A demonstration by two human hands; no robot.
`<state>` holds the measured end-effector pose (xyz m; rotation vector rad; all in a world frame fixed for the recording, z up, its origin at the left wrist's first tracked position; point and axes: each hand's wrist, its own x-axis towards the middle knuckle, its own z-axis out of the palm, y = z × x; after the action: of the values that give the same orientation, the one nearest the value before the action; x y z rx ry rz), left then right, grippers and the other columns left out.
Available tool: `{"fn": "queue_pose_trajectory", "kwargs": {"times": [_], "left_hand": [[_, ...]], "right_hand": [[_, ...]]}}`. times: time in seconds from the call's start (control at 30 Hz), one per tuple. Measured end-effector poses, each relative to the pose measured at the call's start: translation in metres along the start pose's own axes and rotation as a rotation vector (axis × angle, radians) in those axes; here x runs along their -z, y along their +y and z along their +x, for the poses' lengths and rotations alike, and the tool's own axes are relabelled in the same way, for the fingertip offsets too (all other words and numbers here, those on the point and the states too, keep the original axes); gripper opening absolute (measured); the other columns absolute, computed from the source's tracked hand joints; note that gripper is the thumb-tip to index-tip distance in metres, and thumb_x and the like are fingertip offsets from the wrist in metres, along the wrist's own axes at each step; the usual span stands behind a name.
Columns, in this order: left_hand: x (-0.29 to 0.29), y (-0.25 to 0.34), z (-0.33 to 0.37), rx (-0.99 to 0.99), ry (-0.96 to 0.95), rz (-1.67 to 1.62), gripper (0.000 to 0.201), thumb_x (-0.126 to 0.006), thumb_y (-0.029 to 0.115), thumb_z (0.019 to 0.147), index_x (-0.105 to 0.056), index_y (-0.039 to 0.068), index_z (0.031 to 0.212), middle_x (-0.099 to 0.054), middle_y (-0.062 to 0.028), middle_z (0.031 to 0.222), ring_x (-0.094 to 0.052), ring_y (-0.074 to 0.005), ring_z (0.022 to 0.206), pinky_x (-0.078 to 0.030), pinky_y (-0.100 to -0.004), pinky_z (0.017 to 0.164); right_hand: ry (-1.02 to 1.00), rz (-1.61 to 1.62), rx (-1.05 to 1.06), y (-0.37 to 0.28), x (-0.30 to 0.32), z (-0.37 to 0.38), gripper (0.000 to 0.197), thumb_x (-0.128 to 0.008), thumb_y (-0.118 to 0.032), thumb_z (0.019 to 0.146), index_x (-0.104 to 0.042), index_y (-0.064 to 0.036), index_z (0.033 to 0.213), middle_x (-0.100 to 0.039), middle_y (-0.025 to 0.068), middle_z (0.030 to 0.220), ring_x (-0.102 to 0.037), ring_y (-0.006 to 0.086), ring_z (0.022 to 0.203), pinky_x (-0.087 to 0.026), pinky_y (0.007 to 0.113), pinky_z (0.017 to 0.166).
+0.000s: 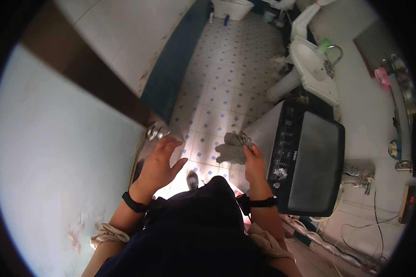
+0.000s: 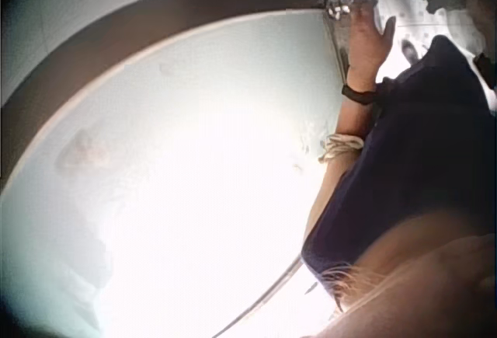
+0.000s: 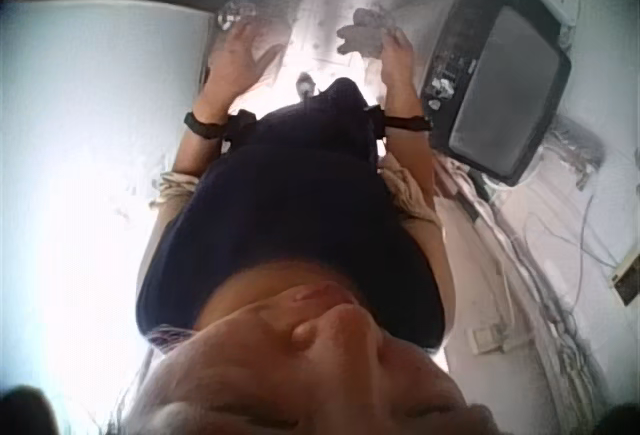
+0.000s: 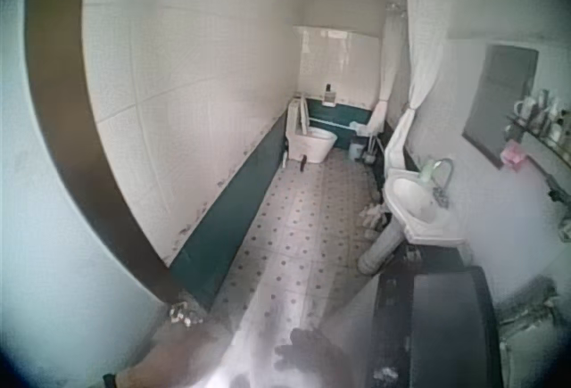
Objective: The person cleans the bathroom doorway and interior surfaces. They wipe the door frame and track with a cloth, rinse the cloth in the sink, and then wipe the wall tiles and surfaces around the sink and washing machine.
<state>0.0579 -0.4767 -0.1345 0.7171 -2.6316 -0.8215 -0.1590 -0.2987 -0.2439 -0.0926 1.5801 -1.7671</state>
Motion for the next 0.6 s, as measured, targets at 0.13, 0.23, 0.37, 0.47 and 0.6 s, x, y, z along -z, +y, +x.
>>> {"fn": "queue_pose_trajectory", "kwargs": {"times": [0.13,0.23,0.37,0.47,0.6], "left_hand": [[-0.015,0.006,0.083,-0.070,-0.070,-0.072,0.039,-0.070,0.013,0.078,-0.055,0.007,0.113,-0.052,-0.0112,0.116,-0.059,-0.0239,0.090,-0.050,-0.0319,0.073],[-0.023,0.007,0.144,-0.055,-0.114,-0.110,0.037,-0.069,0.016,0.077,-0.056,0.005,0.110,-0.051,-0.0143,0.115,-0.057,-0.0325,0.096,-0.049,-0.0356,0.078],[-0.036,0.016,0.227,-0.051,-0.096,-0.116,0.038,-0.069,0.013,0.076,-0.055,0.005,0.111,-0.052,-0.0115,0.114,-0.057,-0.0239,0.090,-0.050,-0.0308,0.073],[-0.041,0.028,0.279,-0.076,-0.108,-0.144,0.038,-0.069,0.012,0.077,-0.055,0.005,0.111,-0.051,-0.0110,0.115,-0.057,-0.0237,0.092,-0.050,-0.0319,0.073],[-0.053,0.030,0.348,-0.061,-0.111,-0.178,0.037,-0.066,0.006,0.077,-0.056,0.006,0.113,-0.052,-0.0106,0.119,-0.058,-0.0214,0.094,-0.049,-0.0295,0.073]], "right_hand": [[0.096,0.200,0.039,-0.040,0.006,0.057,0.026,-0.049,-0.009,0.092,-0.054,0.0027,0.114,-0.060,0.0078,0.105,-0.055,0.0149,0.095,-0.044,0.027,0.083],[0.153,0.231,0.065,-0.072,0.017,0.097,0.025,-0.049,-0.008,0.092,-0.054,0.0015,0.115,-0.060,0.0073,0.106,-0.055,0.0152,0.096,-0.043,0.026,0.083],[0.250,0.297,0.117,-0.111,0.032,0.166,0.023,-0.047,-0.007,0.092,-0.055,0.0007,0.113,-0.060,0.0066,0.105,-0.056,0.0155,0.095,-0.044,0.027,0.083],[0.280,0.368,0.094,-0.142,0.034,0.212,0.026,-0.047,-0.007,0.093,-0.053,0.0008,0.116,-0.060,0.0072,0.105,-0.055,0.0155,0.096,-0.045,0.028,0.084],[0.353,0.392,0.103,-0.179,0.032,0.264,0.024,-0.046,-0.008,0.093,-0.053,-0.0001,0.114,-0.060,0.0067,0.101,-0.057,0.0159,0.088,-0.047,0.029,0.077]]}}
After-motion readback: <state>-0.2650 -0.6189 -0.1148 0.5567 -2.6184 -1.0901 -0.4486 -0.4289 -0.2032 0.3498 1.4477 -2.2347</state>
